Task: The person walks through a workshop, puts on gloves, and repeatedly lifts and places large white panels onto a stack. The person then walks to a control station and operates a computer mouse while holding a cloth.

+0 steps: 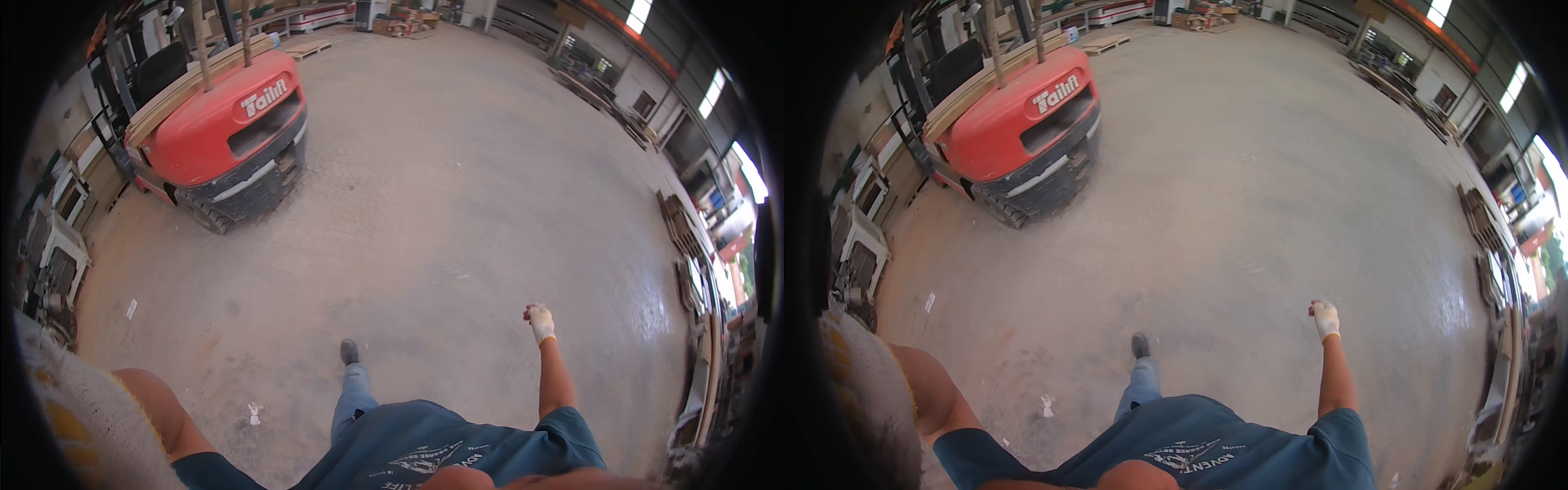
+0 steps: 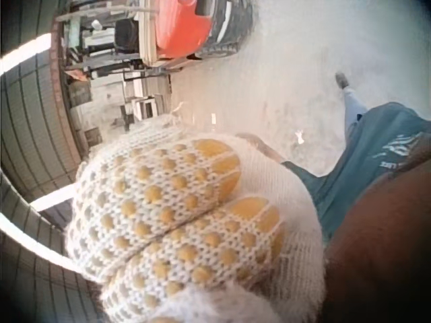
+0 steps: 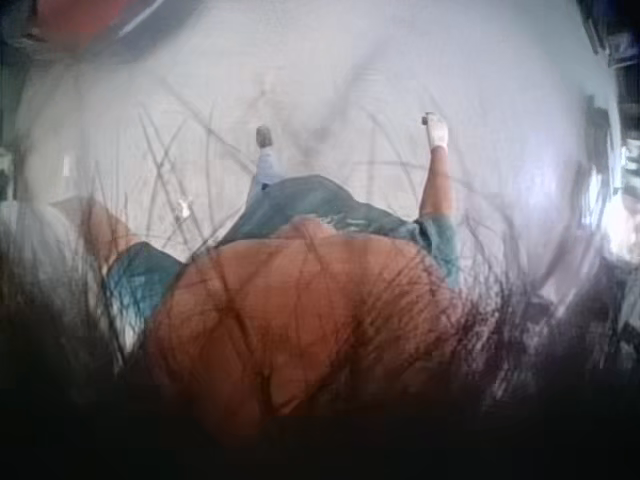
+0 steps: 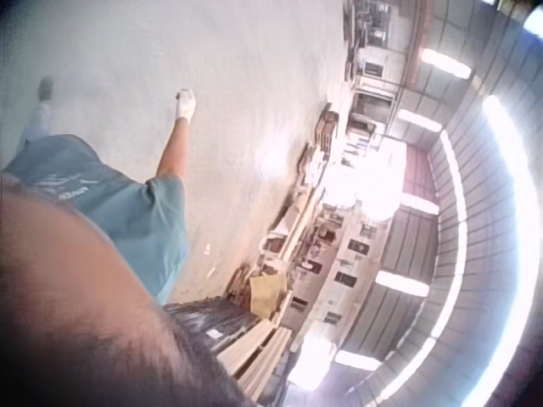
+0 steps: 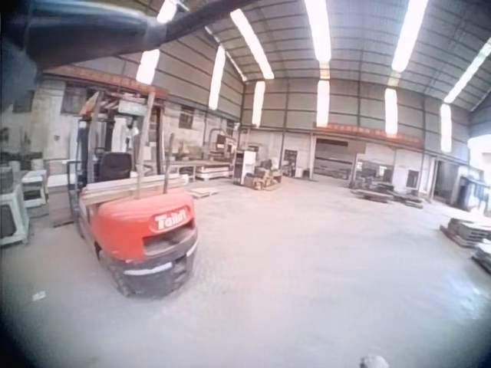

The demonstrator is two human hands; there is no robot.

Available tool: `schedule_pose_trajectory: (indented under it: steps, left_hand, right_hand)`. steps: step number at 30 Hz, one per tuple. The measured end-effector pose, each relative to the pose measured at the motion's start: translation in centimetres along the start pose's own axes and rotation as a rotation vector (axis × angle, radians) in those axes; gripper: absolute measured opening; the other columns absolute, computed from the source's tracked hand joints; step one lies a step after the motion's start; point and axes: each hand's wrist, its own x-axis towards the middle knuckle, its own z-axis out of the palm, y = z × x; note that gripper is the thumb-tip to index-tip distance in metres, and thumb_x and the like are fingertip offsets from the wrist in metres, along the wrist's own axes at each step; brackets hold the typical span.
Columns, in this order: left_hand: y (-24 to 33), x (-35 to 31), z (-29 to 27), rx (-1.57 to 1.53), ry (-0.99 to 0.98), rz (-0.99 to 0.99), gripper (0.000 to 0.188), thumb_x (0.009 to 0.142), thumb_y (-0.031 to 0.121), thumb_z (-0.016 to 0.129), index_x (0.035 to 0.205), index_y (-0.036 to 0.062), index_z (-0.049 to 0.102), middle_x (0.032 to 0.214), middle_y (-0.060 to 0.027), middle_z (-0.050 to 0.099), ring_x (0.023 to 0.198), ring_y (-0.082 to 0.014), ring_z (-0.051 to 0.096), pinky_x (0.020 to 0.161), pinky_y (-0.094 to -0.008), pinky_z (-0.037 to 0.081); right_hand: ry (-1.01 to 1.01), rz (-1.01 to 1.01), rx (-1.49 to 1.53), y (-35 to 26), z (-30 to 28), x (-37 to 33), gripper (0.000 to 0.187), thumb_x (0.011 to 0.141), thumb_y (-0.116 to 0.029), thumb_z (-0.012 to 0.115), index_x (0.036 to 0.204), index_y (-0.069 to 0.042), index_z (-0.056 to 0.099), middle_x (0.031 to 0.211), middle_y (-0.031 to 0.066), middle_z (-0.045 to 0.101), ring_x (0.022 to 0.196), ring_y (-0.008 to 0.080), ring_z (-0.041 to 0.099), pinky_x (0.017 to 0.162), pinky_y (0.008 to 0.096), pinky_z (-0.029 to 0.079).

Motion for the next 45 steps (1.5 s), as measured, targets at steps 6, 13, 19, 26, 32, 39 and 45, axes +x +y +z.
schedule_pose_trajectory:
  steps: [6,13,19,26,32,39,45]
  left_hand:
    - [-18.0,3.1,-5.4,0.086,0.022,0.072,0.040,0.103,0.036,0.053,0.094,-0.0014,0.063,0.087,-0.0130,0.063,0.078,-0.0240,0.059,0.072,-0.0346,0.049]
    - [-41.9,12.5,-7.0,0.085,-0.032,0.210,0.041,0.102,0.037,0.055,0.093,-0.0020,0.064,0.086,-0.0136,0.063,0.077,-0.0246,0.059,0.071,-0.0346,0.048]
    - [-67.4,20.7,-1.9,0.109,-0.032,0.305,0.041,0.102,0.037,0.056,0.093,-0.0025,0.064,0.085,-0.0140,0.062,0.076,-0.0251,0.059,0.070,-0.0347,0.048]
    - [-87.8,30.4,-2.4,0.278,0.017,0.304,0.042,0.101,0.037,0.057,0.092,-0.0032,0.064,0.083,-0.0146,0.062,0.075,-0.0256,0.059,0.069,-0.0347,0.048]
    - [-103.9,30.2,-5.8,0.585,0.352,-0.012,0.043,0.100,0.038,0.058,0.092,-0.0037,0.065,0.082,-0.0150,0.062,0.074,-0.0261,0.059,0.068,-0.0347,0.048]
    - [-142.9,16.5,1.6,-0.015,0.807,-1.222,0.023,0.101,0.019,0.055,0.091,0.0035,0.070,0.077,-0.0064,0.065,0.065,-0.0126,0.057,0.064,-0.0268,0.047]
    - [-163.2,7.1,12.6,-0.247,-0.651,-1.295,0.044,0.093,0.045,0.050,0.104,0.0087,0.073,0.108,-0.0193,0.071,0.102,-0.0397,0.065,0.091,-0.0487,0.050]
  right_hand:
    - [-0.428,0.208,-0.551,-8.0,16.9,4.8,0.029,0.092,-0.021,0.053,0.105,-0.004,0.073,0.091,0.0104,0.074,0.081,0.0191,0.071,0.075,0.0347,0.055]
    - [-0.805,0.941,-0.707,-0.5,19.4,4.9,0.030,0.096,-0.030,0.055,0.110,-0.008,0.070,0.112,0.0071,0.074,0.101,0.0229,0.070,0.085,0.0443,0.055]
    - [-0.635,1.117,-0.588,-3.7,21.8,27.8,0.030,0.094,-0.028,0.057,0.109,-0.008,0.072,0.109,0.0078,0.074,0.098,0.0238,0.070,0.086,0.0422,0.055]
    - [-0.599,0.164,-0.844,-28.6,32.4,70.2,0.026,0.087,-0.019,0.056,0.102,-0.008,0.074,0.101,0.0110,0.075,0.093,0.0217,0.072,0.081,0.0357,0.054]
    - [-0.533,0.009,-0.274,-53.4,45.8,96.2,0.036,0.089,-0.009,0.044,0.109,0.001,0.071,0.089,0.0103,0.075,0.083,0.0178,0.071,0.082,0.0297,0.052]
    - [-0.934,-0.158,-0.987,-53.5,55.1,116.9,0.025,0.091,-0.016,0.058,0.109,-0.009,0.075,0.096,0.0072,0.078,0.094,0.0189,0.074,0.085,0.0327,0.057]
    - [-1.133,-0.070,-1.364,-49.7,53.8,118.8,0.025,0.092,-0.029,0.058,0.102,-0.018,0.078,0.108,0.0084,0.075,0.099,0.0209,0.069,0.088,0.0371,0.054]
